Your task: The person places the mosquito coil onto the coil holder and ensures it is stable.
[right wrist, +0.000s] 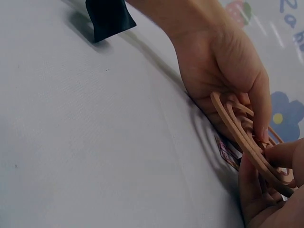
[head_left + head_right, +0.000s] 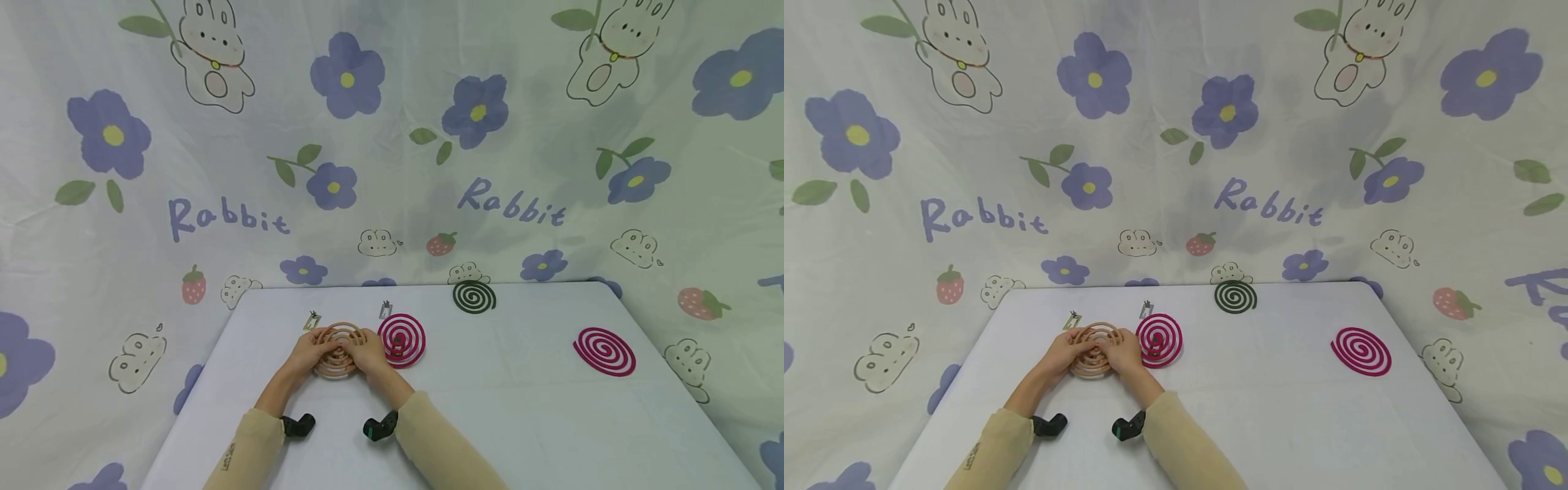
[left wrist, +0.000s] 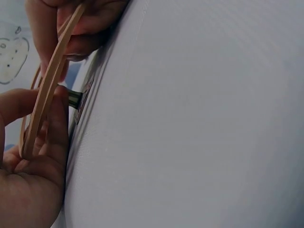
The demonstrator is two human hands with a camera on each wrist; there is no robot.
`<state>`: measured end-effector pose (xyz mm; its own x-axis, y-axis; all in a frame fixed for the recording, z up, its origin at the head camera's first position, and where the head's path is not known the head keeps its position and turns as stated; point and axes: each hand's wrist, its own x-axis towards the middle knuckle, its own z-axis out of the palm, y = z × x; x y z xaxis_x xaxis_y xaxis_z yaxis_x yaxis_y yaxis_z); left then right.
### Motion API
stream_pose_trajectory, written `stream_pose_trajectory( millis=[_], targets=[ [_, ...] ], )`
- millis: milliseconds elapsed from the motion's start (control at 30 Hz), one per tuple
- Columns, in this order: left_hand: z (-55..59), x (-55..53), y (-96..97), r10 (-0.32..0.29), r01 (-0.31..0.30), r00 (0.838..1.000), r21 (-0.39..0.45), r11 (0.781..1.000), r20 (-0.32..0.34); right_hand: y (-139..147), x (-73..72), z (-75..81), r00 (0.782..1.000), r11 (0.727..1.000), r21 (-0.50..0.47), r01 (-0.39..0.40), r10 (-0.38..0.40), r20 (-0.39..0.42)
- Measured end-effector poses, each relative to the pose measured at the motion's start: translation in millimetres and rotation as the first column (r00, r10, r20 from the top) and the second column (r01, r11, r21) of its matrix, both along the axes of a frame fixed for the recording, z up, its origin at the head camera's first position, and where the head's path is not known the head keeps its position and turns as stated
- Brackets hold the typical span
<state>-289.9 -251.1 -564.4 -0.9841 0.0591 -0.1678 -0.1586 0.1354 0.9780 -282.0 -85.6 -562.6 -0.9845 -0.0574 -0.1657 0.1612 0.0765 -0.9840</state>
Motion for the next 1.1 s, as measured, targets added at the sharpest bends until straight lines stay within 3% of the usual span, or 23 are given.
stream_pose_trajectory(
  millis=[533,833,1100],
  targets=[
    [-2.6,1.7,-1.0,-0.031,0.03,0.999,-0.009,0.999,-0.029,-1.0,3.6,-0.1,1.0,1.0,-0.01,-0.016,0.016,-0.018],
    [-0.3,-0.2,-0.5,0.006,-0.006,1.0,-0.013,1.0,0.003,-1.1,1.4,-1.4,1.0,1.0,0.016,-0.006,0.006,-0.007],
    [8.0,0.8,0.5,-0.012,0.013,1.0,-0.009,1.0,0.023,-0.7,0.3,0.8,1.0,0.999,0.047,0.016,-0.016,0.015]
  ],
)
